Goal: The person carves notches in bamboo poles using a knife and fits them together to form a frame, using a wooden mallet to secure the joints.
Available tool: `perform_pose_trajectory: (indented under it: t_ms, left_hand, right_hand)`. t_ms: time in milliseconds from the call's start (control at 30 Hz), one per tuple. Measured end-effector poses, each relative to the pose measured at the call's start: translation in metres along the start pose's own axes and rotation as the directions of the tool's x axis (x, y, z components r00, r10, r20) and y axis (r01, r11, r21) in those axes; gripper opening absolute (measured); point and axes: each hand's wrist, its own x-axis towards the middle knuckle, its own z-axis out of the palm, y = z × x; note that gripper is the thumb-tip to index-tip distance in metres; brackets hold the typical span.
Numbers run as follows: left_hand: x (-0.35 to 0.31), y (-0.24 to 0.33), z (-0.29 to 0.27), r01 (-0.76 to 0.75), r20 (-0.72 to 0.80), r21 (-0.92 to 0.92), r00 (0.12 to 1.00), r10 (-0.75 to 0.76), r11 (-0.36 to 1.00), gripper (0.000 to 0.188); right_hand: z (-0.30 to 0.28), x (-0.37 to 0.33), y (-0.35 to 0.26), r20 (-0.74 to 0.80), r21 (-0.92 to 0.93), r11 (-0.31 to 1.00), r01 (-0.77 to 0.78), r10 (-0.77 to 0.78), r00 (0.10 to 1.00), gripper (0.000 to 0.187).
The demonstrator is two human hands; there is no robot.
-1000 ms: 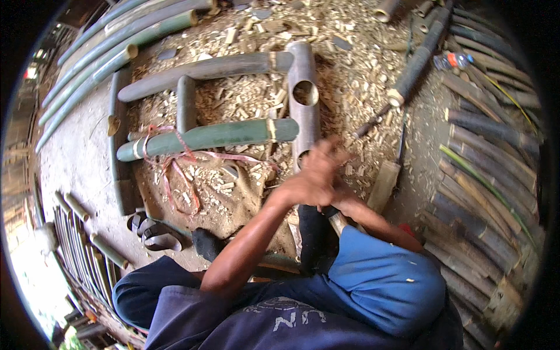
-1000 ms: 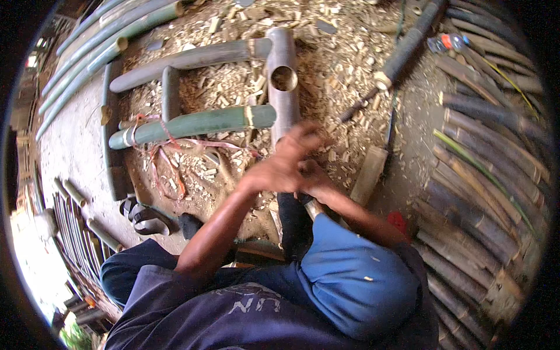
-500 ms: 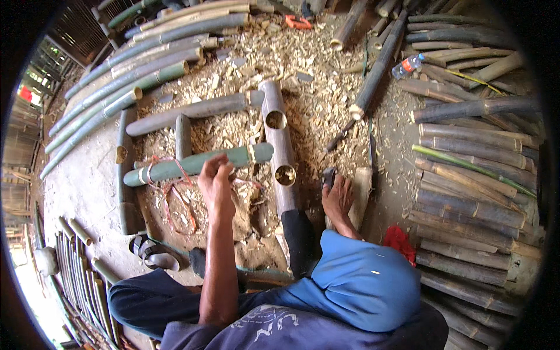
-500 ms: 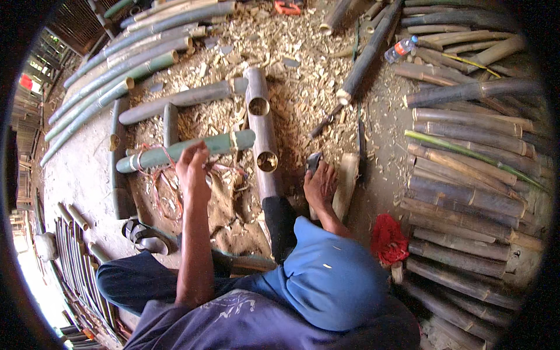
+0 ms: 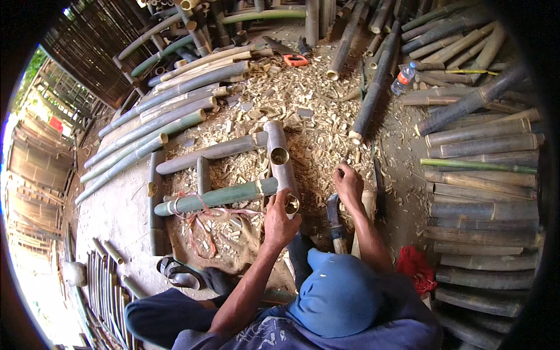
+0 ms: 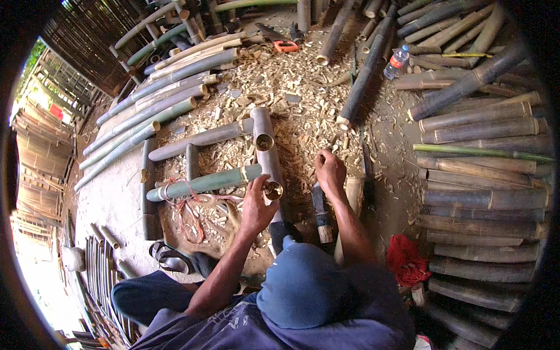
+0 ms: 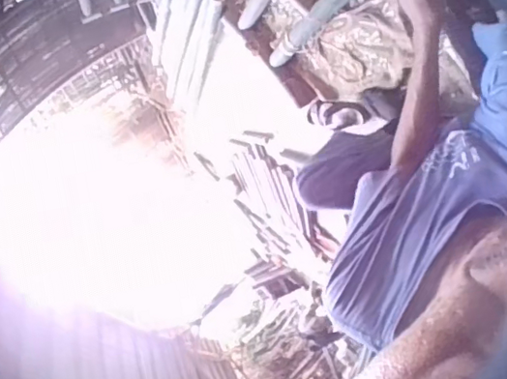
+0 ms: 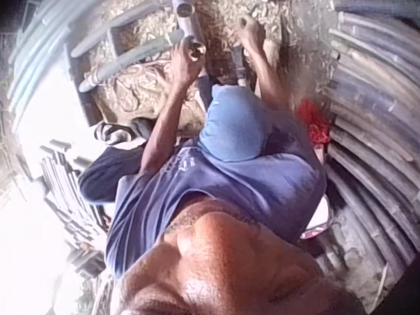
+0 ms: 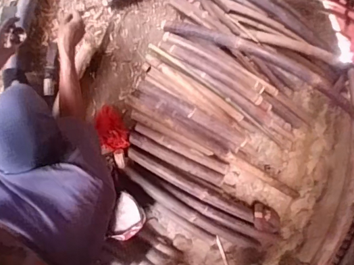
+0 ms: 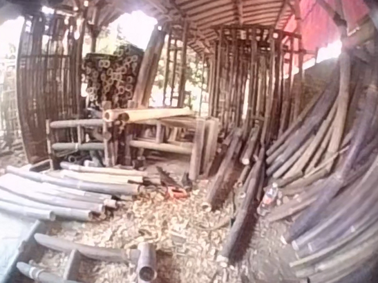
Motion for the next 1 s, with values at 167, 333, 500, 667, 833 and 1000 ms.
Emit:
perform_pose_trajectory:
  t_ms: [167, 333, 500, 667, 833, 1000]
  left_hand:
    - [0.031, 0.035, 0.020, -0.454, 0.059, 0.191, 0.890, 0.452, 0.870, 0.094]
    - [0.033, 0.022, 0.006, -0.224, 0.088, -0.308, 0.961, 0.263, 0.924, 0.030]
    - [0.054, -0.005, -0.055, -0.034, -0.159, -0.802, 0.974, -0.159, 0.596, 0.030]
    - [0.050, -0.058, -0.056, -0.104, -0.201, -0.962, 0.894, -0.401, 0.252, 0.030]
    - [0.049, -0.104, -0.024, -0.158, -0.166, -0.985, 0.746, -0.644, 0.071, 0.031]
    - [0.063, -0.113, -0.012, -0.230, -0.083, -0.966, 0.705, -0.704, -0.116, 0.029]
  right_hand:
    - [-0.094, -0.065, -0.076, 0.205, 0.398, 0.904, 0.156, -0.254, 0.945, 0.022]
    - [-0.118, -0.082, -0.081, 0.239, 0.689, 0.698, -0.193, 0.032, 0.970, 0.041]
    - [-0.082, -0.129, 0.125, 0.130, -0.539, 0.797, -0.273, 0.399, 0.908, 0.080]
    - [-0.063, -0.163, 0.081, 0.386, -0.228, 0.745, -0.627, 0.660, 0.644, 0.092]
    - [-0.069, -0.156, 0.106, 0.203, 0.000, 0.696, -0.718, 0.703, 0.681, 0.083]
    - [-0.125, -0.065, -0.027, 0.472, 0.338, 0.867, -0.367, 0.181, 0.863, 0.091]
